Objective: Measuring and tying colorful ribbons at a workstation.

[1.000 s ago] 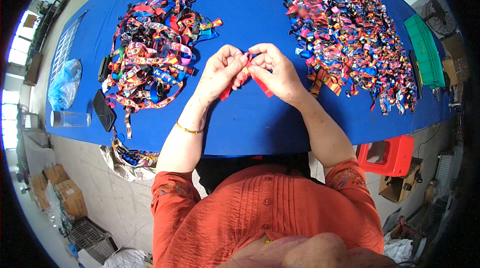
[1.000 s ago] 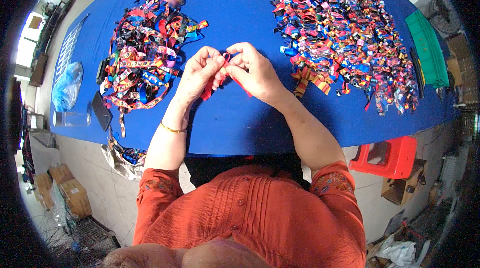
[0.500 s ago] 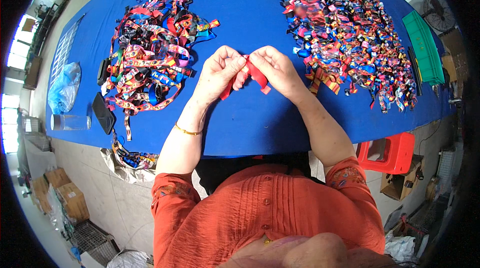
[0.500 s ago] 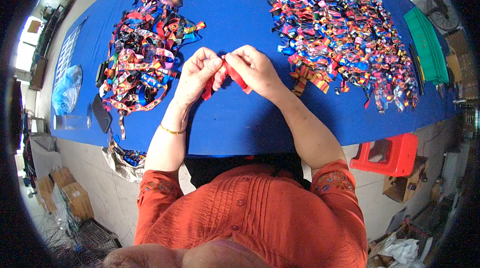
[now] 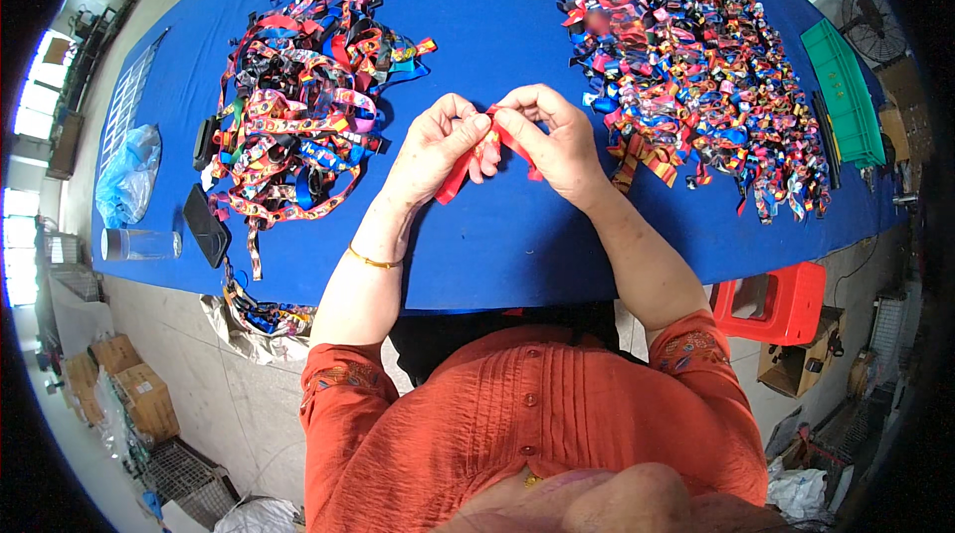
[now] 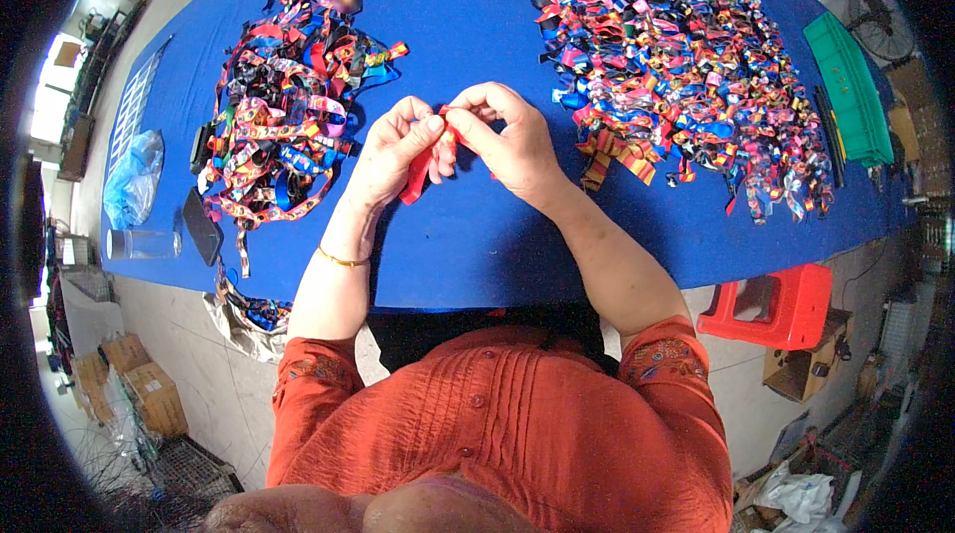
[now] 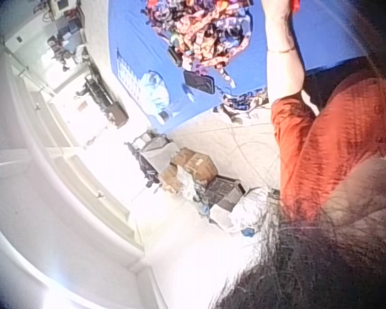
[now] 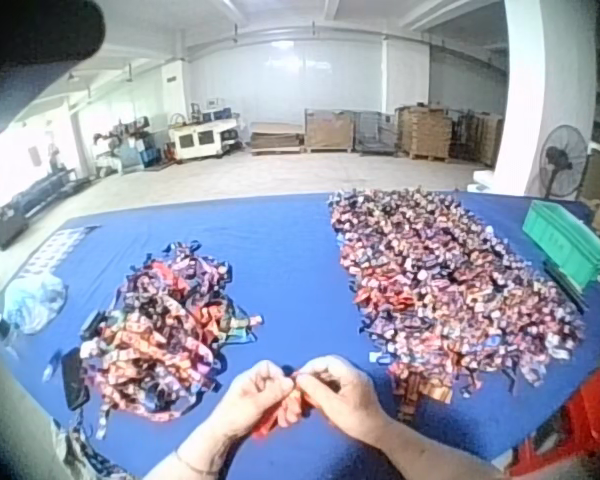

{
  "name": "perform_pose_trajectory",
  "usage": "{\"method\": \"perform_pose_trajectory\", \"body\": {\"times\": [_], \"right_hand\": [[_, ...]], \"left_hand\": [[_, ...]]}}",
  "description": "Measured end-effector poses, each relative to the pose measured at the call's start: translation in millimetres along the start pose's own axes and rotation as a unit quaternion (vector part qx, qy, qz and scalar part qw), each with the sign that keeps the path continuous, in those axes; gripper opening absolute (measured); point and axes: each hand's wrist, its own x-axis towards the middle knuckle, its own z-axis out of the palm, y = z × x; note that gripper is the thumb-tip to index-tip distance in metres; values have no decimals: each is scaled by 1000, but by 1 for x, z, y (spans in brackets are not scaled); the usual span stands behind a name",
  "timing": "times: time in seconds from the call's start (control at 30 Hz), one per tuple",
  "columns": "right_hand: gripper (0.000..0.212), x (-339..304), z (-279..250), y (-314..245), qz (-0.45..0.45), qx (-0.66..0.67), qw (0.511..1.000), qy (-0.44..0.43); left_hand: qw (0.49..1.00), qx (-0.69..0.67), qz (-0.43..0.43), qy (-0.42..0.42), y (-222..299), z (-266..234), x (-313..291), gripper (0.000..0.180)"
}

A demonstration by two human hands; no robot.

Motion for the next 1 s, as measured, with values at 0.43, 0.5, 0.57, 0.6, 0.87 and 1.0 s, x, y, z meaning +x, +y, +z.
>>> {"method": "perform_pose_trajectory", "body": {"times": [0.43, 0.5, 0.57, 0.6, 0.87, 1.0], "right_hand": [[12, -1, -6, -10, -200, -201, 957, -55], [13, 0, -5, -12, -219, -219, 949, -61], [14, 1, -6, -15, -230, -227, 943, -80], [15, 0, -6, -18, -214, -222, 948, -82], [32, -4, -4, -22, -173, -209, 956, -116], [35, -4, -6, -21, -155, -217, 957, -115]], "left_hand": [[996, -89, -2, -17, 3, -14, 3, 15], [996, -91, -13, -8, 3, -14, 2, 17], [996, -90, -8, -10, 1, -15, 1, 18], [996, -91, -5, -10, 2, -15, 1, 19], [994, -96, 19, -38, 2, -14, 0, 22], [997, -65, 19, -20, 0, -11, 1, 24]]}}
